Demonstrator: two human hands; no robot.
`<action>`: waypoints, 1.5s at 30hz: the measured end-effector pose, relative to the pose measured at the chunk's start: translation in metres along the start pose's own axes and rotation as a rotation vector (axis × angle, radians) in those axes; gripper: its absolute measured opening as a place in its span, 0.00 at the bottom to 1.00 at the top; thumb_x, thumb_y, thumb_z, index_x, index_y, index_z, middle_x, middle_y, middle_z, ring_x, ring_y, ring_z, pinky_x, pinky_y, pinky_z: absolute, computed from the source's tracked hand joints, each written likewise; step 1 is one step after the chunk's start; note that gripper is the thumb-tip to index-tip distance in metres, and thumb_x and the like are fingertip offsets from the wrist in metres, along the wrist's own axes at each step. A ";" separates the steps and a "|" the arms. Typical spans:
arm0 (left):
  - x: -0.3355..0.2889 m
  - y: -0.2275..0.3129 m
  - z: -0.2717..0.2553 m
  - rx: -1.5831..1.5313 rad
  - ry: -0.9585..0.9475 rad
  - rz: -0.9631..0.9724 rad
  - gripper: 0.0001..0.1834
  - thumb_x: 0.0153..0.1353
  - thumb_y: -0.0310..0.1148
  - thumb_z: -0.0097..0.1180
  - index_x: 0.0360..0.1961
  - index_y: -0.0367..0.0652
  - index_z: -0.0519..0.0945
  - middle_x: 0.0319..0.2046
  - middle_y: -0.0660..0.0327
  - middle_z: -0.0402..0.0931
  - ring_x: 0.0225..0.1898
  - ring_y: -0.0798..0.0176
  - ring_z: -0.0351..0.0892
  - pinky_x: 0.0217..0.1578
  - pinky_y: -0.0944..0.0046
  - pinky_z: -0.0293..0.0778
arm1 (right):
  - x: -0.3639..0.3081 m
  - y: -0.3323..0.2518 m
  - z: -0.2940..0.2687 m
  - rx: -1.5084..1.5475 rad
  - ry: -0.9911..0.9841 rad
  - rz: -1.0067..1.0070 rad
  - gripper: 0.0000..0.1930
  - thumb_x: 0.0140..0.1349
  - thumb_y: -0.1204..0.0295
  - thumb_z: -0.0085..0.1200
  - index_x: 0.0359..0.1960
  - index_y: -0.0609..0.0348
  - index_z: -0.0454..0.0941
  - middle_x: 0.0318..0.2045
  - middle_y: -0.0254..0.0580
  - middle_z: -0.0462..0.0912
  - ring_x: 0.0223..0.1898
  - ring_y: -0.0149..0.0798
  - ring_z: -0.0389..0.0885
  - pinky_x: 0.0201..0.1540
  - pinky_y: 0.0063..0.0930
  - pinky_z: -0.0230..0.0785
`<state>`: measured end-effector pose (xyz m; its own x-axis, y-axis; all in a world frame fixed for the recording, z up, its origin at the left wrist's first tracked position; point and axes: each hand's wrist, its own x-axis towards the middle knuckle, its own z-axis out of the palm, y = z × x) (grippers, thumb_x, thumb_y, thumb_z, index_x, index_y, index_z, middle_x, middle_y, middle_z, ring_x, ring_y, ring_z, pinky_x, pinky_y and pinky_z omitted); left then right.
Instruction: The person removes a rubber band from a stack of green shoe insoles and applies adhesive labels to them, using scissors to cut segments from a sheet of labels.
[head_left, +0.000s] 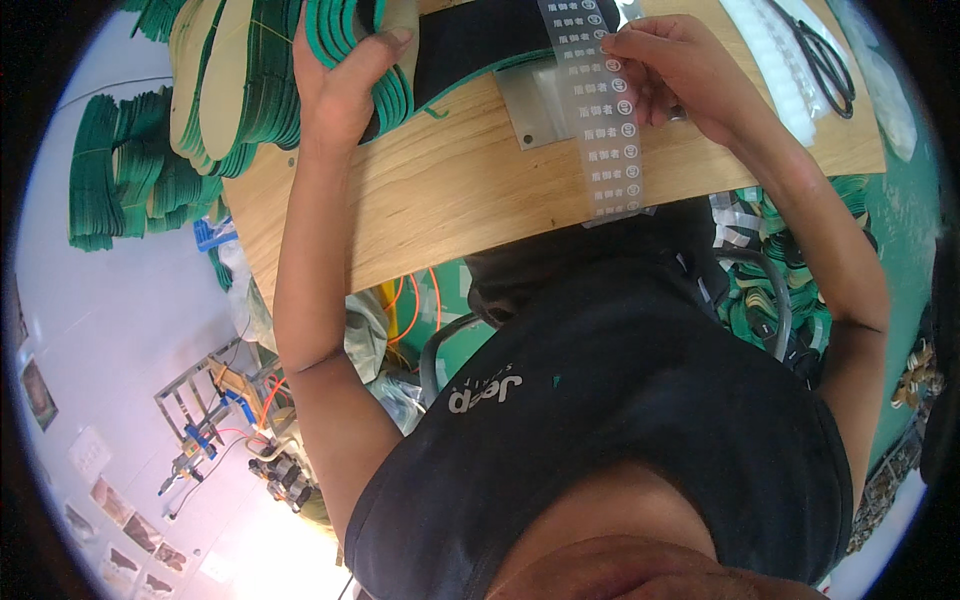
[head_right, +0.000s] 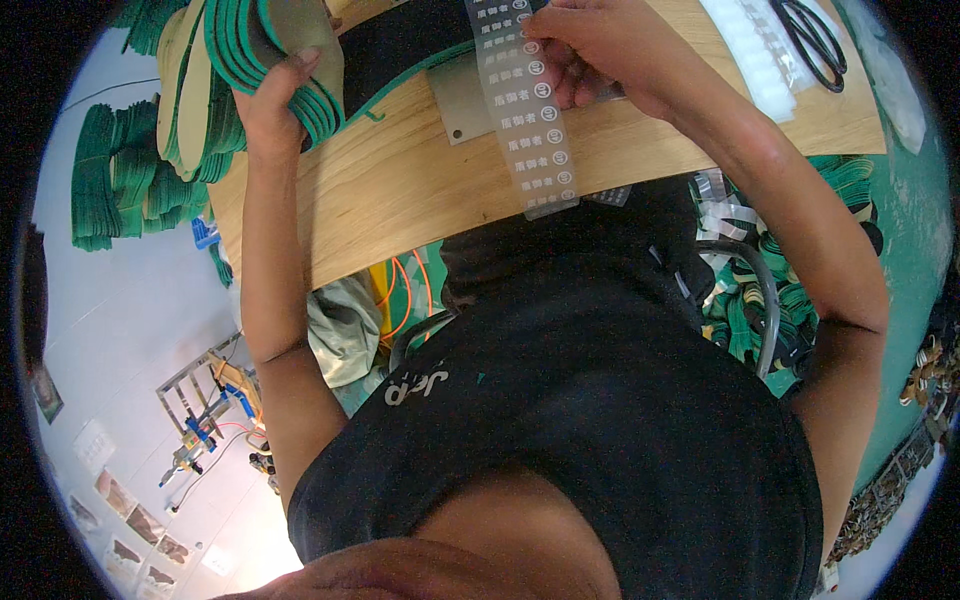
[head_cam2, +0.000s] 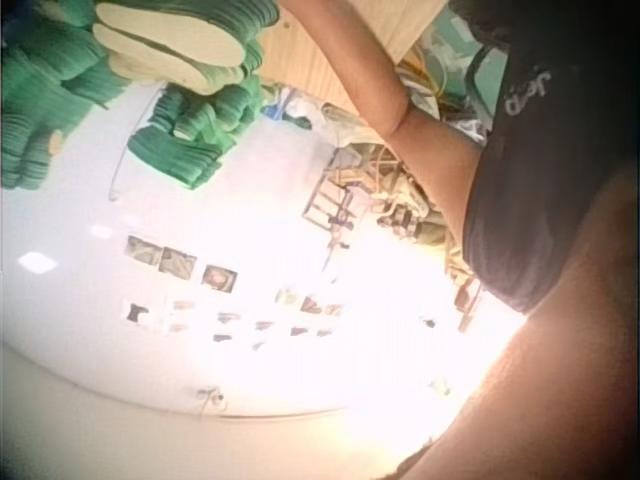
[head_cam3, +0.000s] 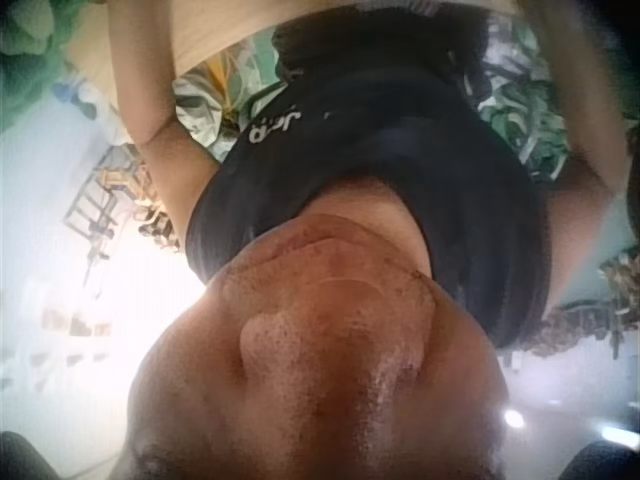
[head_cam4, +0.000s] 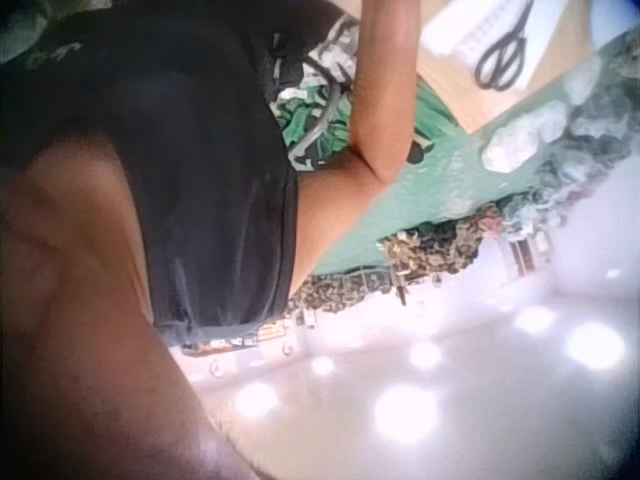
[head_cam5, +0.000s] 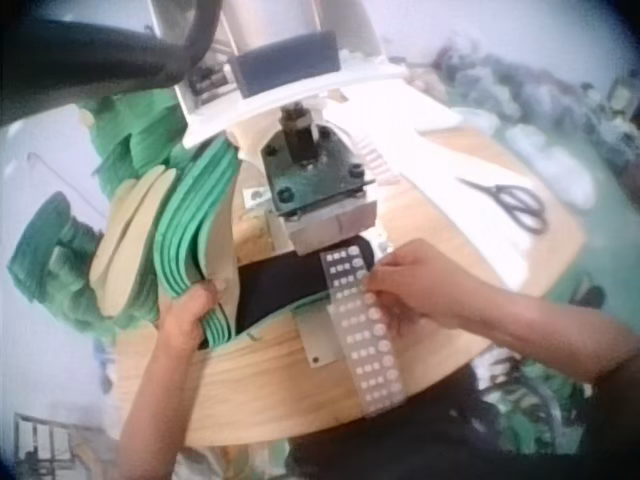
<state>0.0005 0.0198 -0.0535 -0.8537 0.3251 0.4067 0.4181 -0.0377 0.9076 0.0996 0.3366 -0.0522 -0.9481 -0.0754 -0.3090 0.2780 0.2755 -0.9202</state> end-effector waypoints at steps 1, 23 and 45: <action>0.000 0.003 0.004 0.047 0.022 -0.020 0.30 0.52 0.29 0.65 0.59 0.34 0.75 0.53 0.53 0.80 0.53 0.55 0.79 0.59 0.56 0.72 | 0.000 -0.001 -0.002 -0.013 -0.003 0.000 0.17 0.72 0.57 0.55 0.30 0.55 0.78 0.19 0.33 0.80 0.16 0.25 0.79 0.18 0.15 0.69; 0.001 0.049 0.055 0.083 -0.056 -0.357 0.27 0.62 0.29 0.65 0.61 0.33 0.71 0.39 0.63 0.76 0.38 0.69 0.75 0.38 0.67 0.71 | 0.004 0.001 -0.007 0.057 -0.096 0.031 0.15 0.72 0.59 0.55 0.31 0.56 0.79 0.18 0.33 0.80 0.15 0.24 0.79 0.16 0.13 0.68; 0.002 0.043 0.067 0.172 -0.037 -0.391 0.05 0.64 0.27 0.64 0.38 0.39 0.81 0.28 0.70 0.76 0.30 0.74 0.72 0.31 0.70 0.67 | 0.009 0.000 -0.005 0.045 -0.066 -0.037 0.16 0.73 0.58 0.54 0.31 0.56 0.79 0.17 0.30 0.79 0.15 0.22 0.78 0.15 0.11 0.67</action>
<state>0.0379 0.0819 -0.0203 -0.9478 0.3176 0.0287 0.1136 0.2520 0.9610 0.0904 0.3411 -0.0534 -0.9460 -0.1487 -0.2880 0.2505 0.2283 -0.9408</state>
